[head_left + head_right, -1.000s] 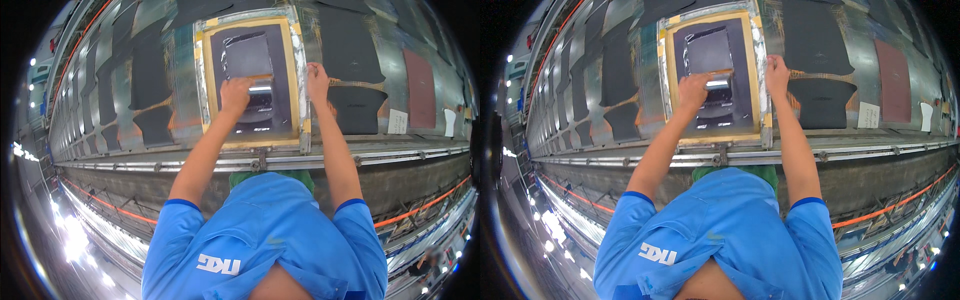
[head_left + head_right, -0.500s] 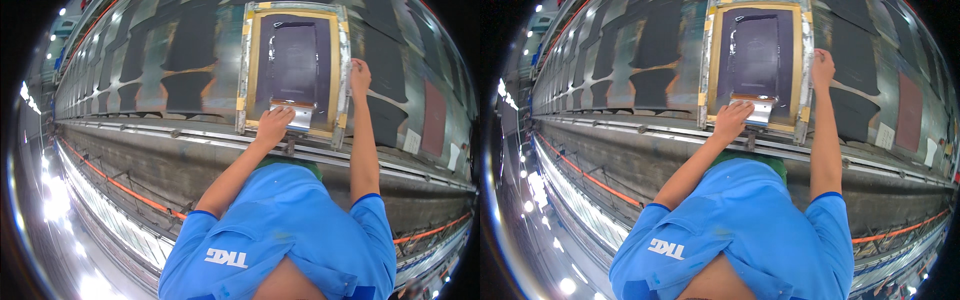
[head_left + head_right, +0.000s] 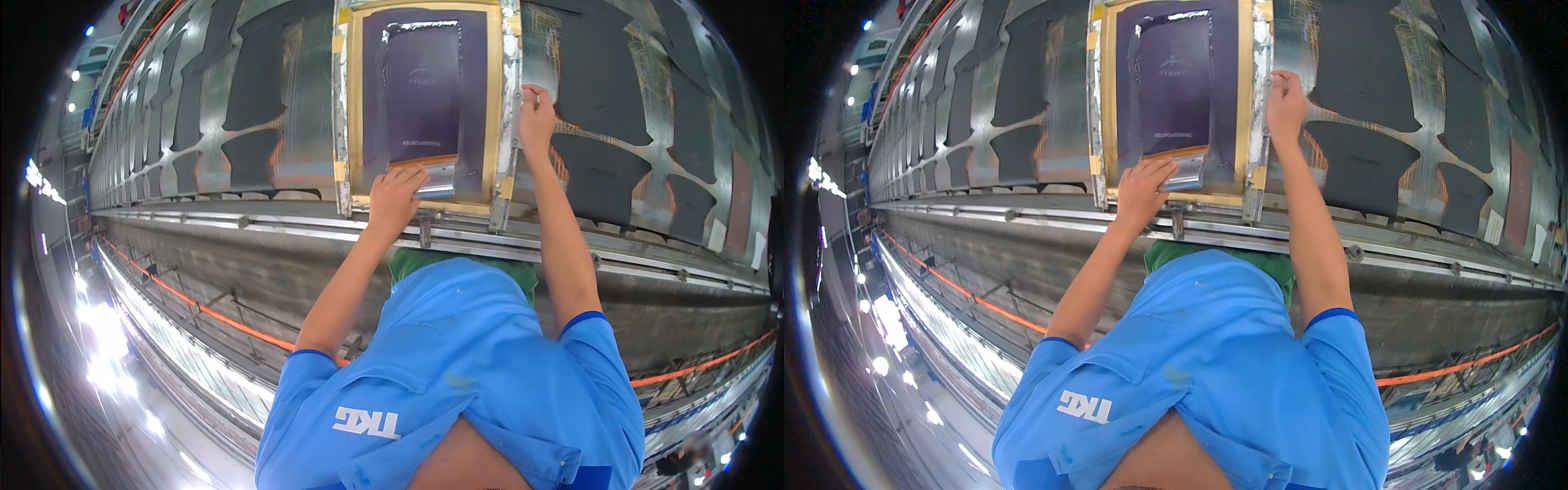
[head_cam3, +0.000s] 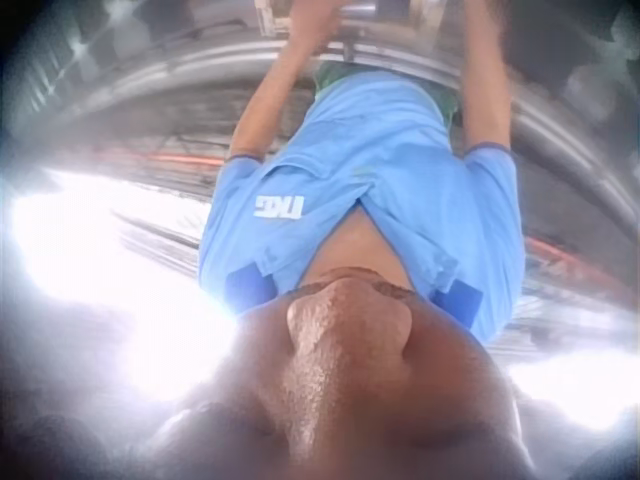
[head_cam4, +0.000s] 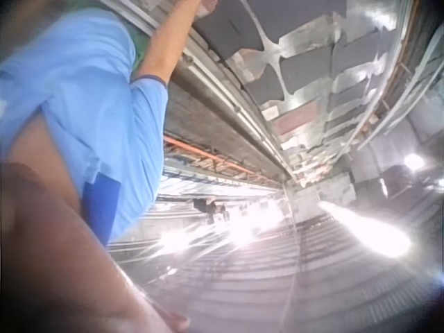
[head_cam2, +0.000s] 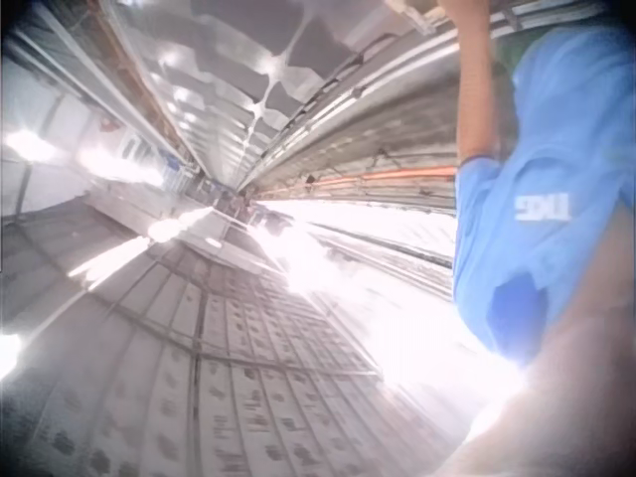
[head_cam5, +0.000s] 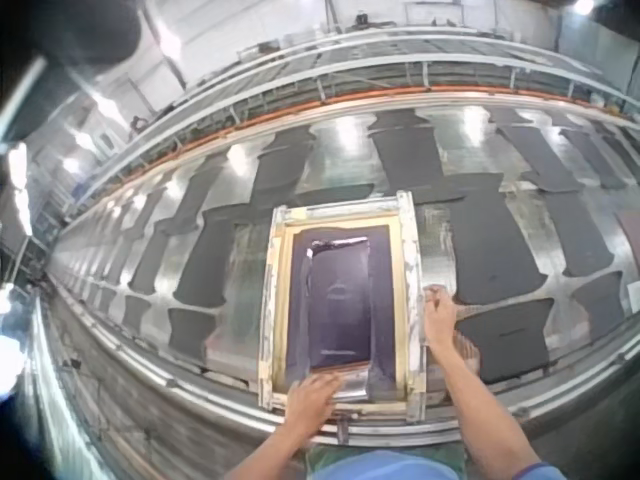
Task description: The person positions a screen printing frame over a garment on a conveyor belt and uses a squeegee to pull ink across the mesh. The person repeatedly wipes the squeegee and continues the printing motion on the same item.
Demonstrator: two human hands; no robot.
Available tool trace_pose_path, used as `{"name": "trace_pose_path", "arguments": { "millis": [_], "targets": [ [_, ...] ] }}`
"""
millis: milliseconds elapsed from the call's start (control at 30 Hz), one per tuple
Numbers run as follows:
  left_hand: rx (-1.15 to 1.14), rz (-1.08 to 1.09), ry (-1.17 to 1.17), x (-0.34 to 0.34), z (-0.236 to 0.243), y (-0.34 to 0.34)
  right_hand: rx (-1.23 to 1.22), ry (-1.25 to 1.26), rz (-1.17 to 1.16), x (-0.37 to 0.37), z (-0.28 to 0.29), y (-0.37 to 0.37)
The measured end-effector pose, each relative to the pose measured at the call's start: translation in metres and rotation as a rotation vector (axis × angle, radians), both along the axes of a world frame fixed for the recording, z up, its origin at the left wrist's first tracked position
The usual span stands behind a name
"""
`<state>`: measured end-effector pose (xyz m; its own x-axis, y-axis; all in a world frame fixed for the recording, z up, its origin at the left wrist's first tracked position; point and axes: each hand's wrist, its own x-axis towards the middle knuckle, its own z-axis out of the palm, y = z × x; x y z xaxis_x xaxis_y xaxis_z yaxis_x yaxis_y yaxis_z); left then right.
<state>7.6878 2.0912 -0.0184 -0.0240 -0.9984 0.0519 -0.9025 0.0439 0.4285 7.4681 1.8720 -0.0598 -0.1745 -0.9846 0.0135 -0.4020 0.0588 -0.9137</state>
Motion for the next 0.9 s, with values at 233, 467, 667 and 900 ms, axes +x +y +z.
{"name": "trace_pose_path", "arguments": {
  "millis": [233, 467, 667, 900],
  "targets": [
    [-0.113, 0.024, 0.078, 0.034, -0.011, 0.028, 0.053, 0.110, 0.018, 0.030, -0.010, 0.003],
    [-0.070, -0.147, -0.048, 0.047, -0.033, 0.059, 0.001, 0.154, -0.002, 0.034, -0.032, -0.001],
    [-0.120, -0.116, -0.104, 0.059, -0.047, -0.006, 0.022, 0.187, -0.013, 0.032, -0.029, -0.002],
    [-0.100, -0.092, -0.061, 0.107, -0.036, -0.202, 0.075, 0.172, -0.054, 0.036, -0.017, 0.004]
  ]
}}
